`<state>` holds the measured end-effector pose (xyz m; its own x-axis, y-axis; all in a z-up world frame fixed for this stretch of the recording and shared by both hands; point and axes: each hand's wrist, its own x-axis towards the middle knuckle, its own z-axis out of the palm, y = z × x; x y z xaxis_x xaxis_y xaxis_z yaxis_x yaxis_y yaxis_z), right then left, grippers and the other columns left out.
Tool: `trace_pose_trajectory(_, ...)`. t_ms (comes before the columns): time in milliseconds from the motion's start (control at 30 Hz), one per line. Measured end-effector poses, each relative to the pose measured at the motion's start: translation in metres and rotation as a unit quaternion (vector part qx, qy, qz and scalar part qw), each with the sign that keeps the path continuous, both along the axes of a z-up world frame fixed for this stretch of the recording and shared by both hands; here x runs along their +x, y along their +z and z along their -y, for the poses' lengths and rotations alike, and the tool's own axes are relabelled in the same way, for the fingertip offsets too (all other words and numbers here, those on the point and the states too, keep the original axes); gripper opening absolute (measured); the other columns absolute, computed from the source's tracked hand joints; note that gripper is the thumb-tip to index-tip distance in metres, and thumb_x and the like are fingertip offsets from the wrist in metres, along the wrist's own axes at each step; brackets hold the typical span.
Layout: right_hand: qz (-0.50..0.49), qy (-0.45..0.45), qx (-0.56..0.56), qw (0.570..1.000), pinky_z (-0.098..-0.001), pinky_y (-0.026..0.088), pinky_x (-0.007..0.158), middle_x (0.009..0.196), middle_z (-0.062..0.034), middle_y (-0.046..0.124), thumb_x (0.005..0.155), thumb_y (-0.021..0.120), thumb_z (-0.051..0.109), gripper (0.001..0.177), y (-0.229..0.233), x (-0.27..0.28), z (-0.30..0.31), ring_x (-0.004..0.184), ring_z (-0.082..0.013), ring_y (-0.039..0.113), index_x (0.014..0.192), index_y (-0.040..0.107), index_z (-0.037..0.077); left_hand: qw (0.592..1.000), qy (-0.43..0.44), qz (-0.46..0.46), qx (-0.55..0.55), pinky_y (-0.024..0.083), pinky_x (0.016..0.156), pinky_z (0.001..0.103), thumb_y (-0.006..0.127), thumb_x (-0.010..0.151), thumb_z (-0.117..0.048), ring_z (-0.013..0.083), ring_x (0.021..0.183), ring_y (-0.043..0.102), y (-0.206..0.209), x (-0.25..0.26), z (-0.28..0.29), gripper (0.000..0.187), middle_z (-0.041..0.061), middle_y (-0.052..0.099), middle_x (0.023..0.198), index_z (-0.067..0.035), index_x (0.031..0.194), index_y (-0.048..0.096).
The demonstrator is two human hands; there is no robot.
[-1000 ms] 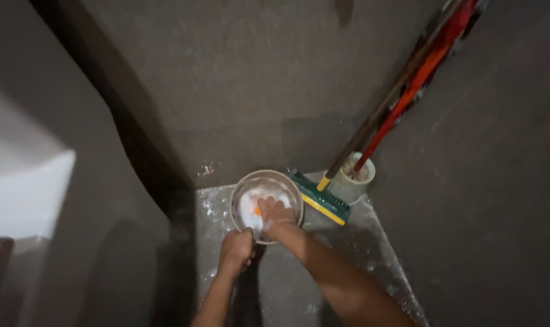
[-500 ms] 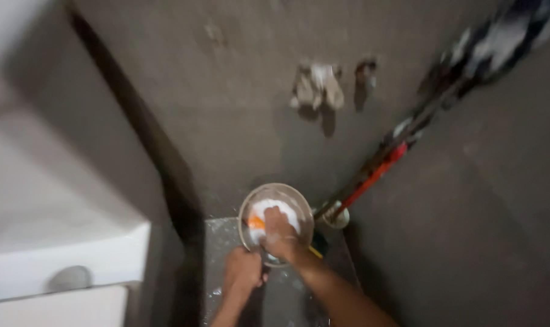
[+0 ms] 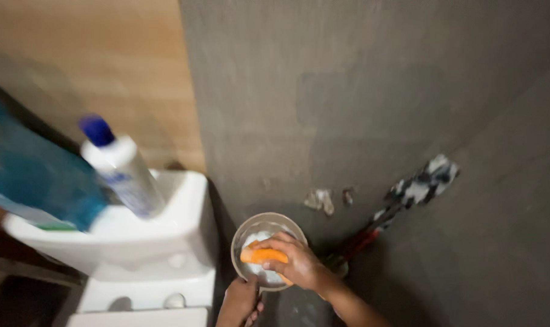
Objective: The person cleans the bathroom walls and shower fixture by scrubbing the tiled surfaces with a soapy sponge and rinsing with water from a bucket.
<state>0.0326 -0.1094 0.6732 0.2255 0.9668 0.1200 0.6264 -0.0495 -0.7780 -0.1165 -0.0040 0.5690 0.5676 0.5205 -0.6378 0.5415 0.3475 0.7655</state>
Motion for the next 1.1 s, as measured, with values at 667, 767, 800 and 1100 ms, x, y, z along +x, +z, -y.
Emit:
trace_pose_trajectory(667, 0.258, -0.206, 0.229, 0.916, -0.0471, 0.050, 0.096, 0.132, -0.0151, 0.056, 0.091, 0.069, 0.010, 0.042, 0.150, 0.022, -0.123, 0.118, -0.0377, 0.055, 0.132, 0.061, 0.013, 0.997, 0.017, 0.014, -0.078, 0.039, 0.034, 0.034, 0.049, 0.100, -0.039, 0.0166, 0.038, 0.047, 0.171, -0.090, -0.064, 0.046, 0.007, 0.058, 0.058, 0.003, 0.086, 0.062)
trace_pose_trajectory(767, -0.197, -0.183, 0.261, 0.927, -0.0342, 0.051, 0.087, 0.117, -0.0144, 0.060, 0.104, 0.065, 0.015, 0.039, 0.068, 0.007, -0.110, 0.099, -0.0224, 0.057, 0.142, 0.056, 0.013, 0.996, 0.036, -0.017, -0.085, 0.040, 0.035, 0.033, 0.051, 0.100, -0.043, 0.0167, 0.038, 0.049, 0.144, -0.116, -0.048, 0.050, 0.007, 0.060, 0.058, 0.003, 0.086, 0.065)
trace_pose_trajectory(800, -0.312, -0.255, 0.209, 0.891, -0.0356, 0.052, 0.080, 0.114, -0.0110, 0.061, 0.100, 0.063, 0.016, 0.041, 0.041, -0.002, -0.101, 0.093, -0.0212, 0.058, 0.140, 0.053, 0.016, 0.995, 0.033, -0.040, -0.083, 0.042, 0.035, 0.033, 0.052, 0.099, -0.046, 0.0169, 0.039, 0.051, 0.136, -0.127, -0.042, 0.052, 0.007, 0.061, 0.058, 0.002, 0.086, 0.067)
trace_pose_trajectory(1100, -0.739, -0.295, 0.003, 0.606, -0.0399, 0.053, 0.090, 0.111, -0.0097, 0.071, 0.098, 0.052, 0.035, 0.042, -0.095, -0.126, -0.040, 0.098, -0.0260, 0.068, 0.127, 0.059, 0.006, 0.973, 0.183, -0.111, -0.082, 0.041, 0.038, 0.034, 0.060, 0.096, -0.031, 0.0169, 0.041, 0.054, 0.105, -0.238, 0.006, 0.037, 0.009, 0.061, 0.060, 0.005, 0.093, 0.067)
